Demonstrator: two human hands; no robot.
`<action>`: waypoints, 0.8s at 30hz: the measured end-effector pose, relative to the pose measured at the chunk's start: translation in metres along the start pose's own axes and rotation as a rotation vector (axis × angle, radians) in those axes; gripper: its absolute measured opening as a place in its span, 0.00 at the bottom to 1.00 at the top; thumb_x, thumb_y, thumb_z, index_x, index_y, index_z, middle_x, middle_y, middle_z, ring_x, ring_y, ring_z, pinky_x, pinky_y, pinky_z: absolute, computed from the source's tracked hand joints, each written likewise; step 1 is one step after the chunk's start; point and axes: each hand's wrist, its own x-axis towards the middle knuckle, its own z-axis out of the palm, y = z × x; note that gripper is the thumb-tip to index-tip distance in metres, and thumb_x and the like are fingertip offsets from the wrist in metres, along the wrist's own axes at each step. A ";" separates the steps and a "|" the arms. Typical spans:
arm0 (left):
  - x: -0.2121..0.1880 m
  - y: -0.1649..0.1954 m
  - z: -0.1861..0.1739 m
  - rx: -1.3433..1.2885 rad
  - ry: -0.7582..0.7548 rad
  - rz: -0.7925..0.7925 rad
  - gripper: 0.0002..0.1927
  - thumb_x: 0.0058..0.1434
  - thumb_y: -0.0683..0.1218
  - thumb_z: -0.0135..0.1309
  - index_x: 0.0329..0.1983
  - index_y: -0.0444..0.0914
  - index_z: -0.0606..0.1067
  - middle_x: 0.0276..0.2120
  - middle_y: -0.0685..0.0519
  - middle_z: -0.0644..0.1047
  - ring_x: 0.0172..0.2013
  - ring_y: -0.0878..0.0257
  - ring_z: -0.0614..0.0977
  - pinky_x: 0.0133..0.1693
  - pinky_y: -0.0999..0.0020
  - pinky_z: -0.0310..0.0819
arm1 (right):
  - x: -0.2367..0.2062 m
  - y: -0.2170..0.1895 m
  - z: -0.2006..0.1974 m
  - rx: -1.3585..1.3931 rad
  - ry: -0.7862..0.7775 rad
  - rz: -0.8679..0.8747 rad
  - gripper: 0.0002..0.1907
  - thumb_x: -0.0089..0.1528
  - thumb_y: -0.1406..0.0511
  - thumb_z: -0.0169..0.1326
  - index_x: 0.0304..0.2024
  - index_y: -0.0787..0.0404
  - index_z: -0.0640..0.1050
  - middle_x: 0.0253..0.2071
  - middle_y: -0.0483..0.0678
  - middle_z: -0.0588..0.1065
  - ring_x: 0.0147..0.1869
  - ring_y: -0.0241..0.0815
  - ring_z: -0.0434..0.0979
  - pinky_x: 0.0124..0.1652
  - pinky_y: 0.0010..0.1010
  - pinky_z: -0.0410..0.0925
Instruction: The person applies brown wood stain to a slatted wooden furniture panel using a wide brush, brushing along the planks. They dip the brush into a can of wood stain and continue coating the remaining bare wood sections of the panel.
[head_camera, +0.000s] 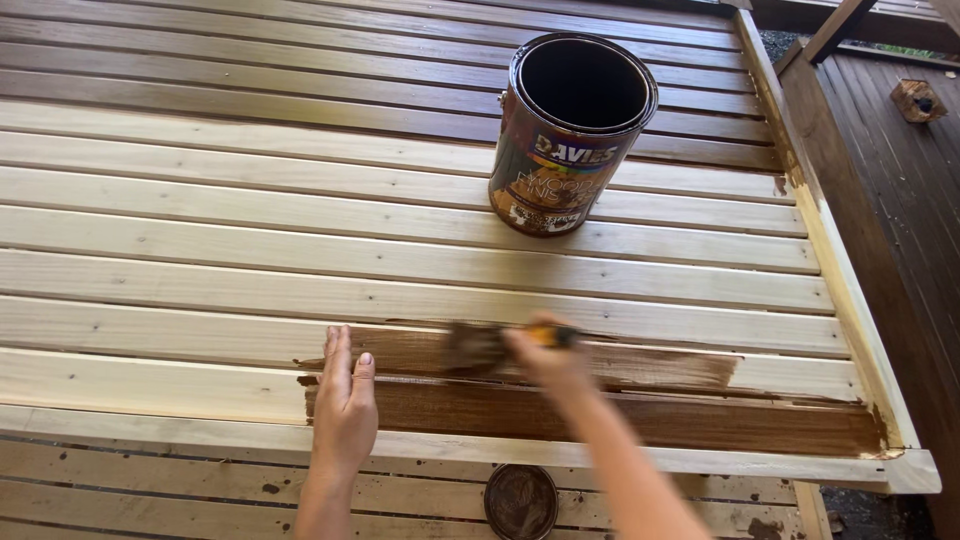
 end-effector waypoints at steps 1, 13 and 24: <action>-0.002 0.004 -0.001 0.021 0.012 0.018 0.34 0.68 0.56 0.34 0.75 0.38 0.53 0.76 0.48 0.51 0.76 0.58 0.46 0.71 0.58 0.36 | 0.005 -0.006 0.042 0.038 -0.054 -0.157 0.09 0.60 0.66 0.62 0.26 0.56 0.76 0.18 0.39 0.71 0.19 0.26 0.70 0.16 0.19 0.67; -0.032 0.049 0.057 0.048 0.014 0.091 0.34 0.69 0.56 0.34 0.76 0.38 0.52 0.77 0.46 0.48 0.76 0.55 0.44 0.71 0.55 0.30 | -0.013 0.001 -0.098 -0.191 -0.034 0.076 0.07 0.57 0.60 0.65 0.30 0.55 0.81 0.18 0.40 0.75 0.18 0.30 0.69 0.17 0.23 0.60; -0.044 0.059 0.119 0.032 -0.105 0.135 0.34 0.70 0.56 0.34 0.76 0.35 0.51 0.77 0.44 0.47 0.77 0.54 0.42 0.71 0.53 0.28 | -0.084 0.010 -0.402 -0.101 0.447 0.235 0.09 0.62 0.63 0.62 0.35 0.60 0.76 0.27 0.52 0.77 0.26 0.38 0.78 0.23 0.25 0.68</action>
